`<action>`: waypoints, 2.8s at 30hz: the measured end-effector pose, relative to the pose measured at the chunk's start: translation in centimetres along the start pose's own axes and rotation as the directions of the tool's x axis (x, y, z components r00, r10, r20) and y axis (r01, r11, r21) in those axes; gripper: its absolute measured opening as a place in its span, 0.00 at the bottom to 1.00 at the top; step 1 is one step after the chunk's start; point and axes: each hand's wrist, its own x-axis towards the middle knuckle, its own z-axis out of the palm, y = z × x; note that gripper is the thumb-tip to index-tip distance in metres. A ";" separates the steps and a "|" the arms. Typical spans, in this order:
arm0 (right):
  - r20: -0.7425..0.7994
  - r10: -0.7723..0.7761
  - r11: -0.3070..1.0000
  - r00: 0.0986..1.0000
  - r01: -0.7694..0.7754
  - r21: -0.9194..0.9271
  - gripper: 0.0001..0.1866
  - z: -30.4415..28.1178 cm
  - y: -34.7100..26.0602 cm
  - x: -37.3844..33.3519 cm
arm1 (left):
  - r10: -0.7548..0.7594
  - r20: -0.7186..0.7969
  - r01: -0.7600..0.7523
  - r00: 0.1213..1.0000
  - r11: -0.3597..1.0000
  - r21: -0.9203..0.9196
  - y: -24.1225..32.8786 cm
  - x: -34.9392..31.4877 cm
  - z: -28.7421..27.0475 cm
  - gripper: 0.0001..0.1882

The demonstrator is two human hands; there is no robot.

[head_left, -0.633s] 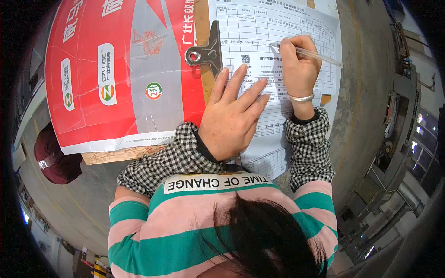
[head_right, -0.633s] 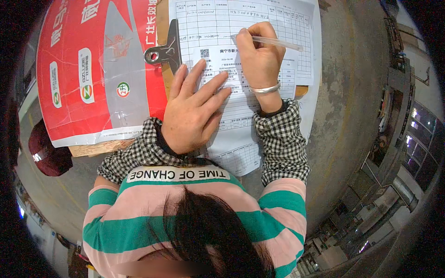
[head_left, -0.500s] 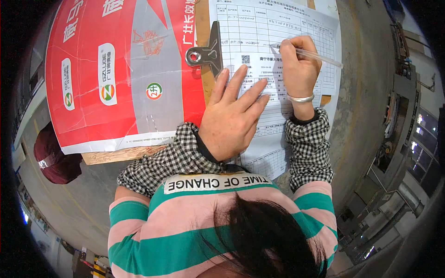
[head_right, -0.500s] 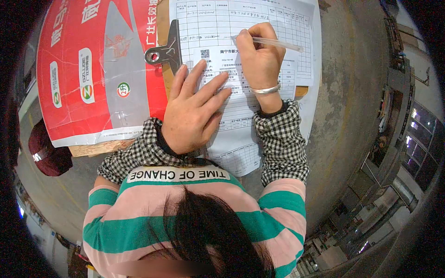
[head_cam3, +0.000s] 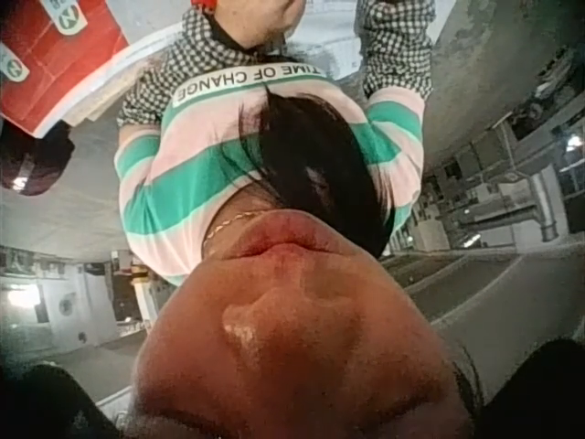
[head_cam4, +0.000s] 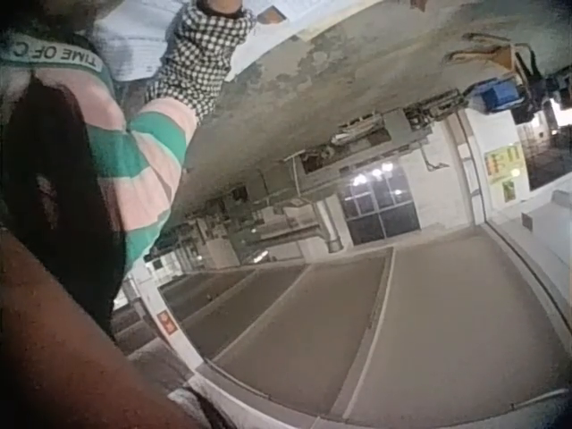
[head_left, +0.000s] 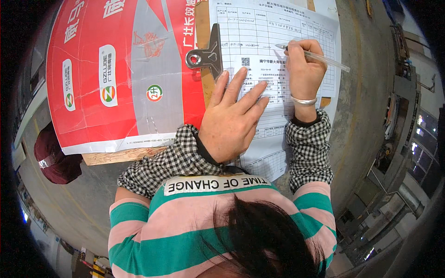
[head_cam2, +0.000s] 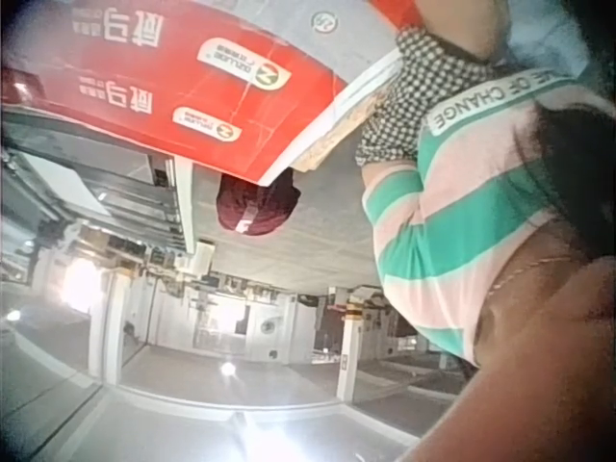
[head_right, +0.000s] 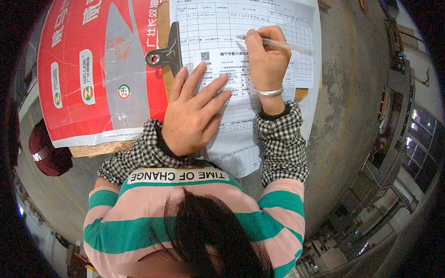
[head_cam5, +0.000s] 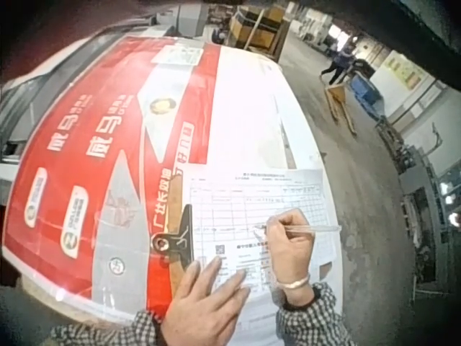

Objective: Organizing paperwork and filling out a production or quality control form on a clipboard.

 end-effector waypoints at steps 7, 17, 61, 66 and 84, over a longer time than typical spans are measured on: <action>0.160 0.055 0.998 0.986 -0.048 -0.044 0.06 -1.1 -0.8 0.9 | -0.001 -0.009 0.001 1.000 1.000 -0.007 -0.2 -0.4 0.1 0.18; 0.106 -0.076 0.991 0.991 0.087 -0.101 0.05 -0.8 -0.5 0.3 | 0.026 -0.024 -0.026 0.999 1.000 -0.002 0.0 -0.2 0.0 0.16; 0.034 -0.121 0.986 0.992 0.124 -0.112 0.06 -0.5 0.0 0.2 | 0.011 0.004 -0.011 1.000 0.999 -0.030 -0.3 -0.3 0.3 0.23; 0.046 -0.093 0.988 0.995 0.098 -0.116 0.06 -0.5 -0.3 0.1 | 0.004 0.005 -0.004 1.000 0.999 -0.037 -0.2 -0.3 0.2 0.22; 0.035 -0.096 0.984 0.995 0.100 -0.149 0.06 -0.4 -0.2 0.2 | 0.012 0.002 -0.012 1.000 0.999 -0.037 -0.3 -0.3 0.1 0.21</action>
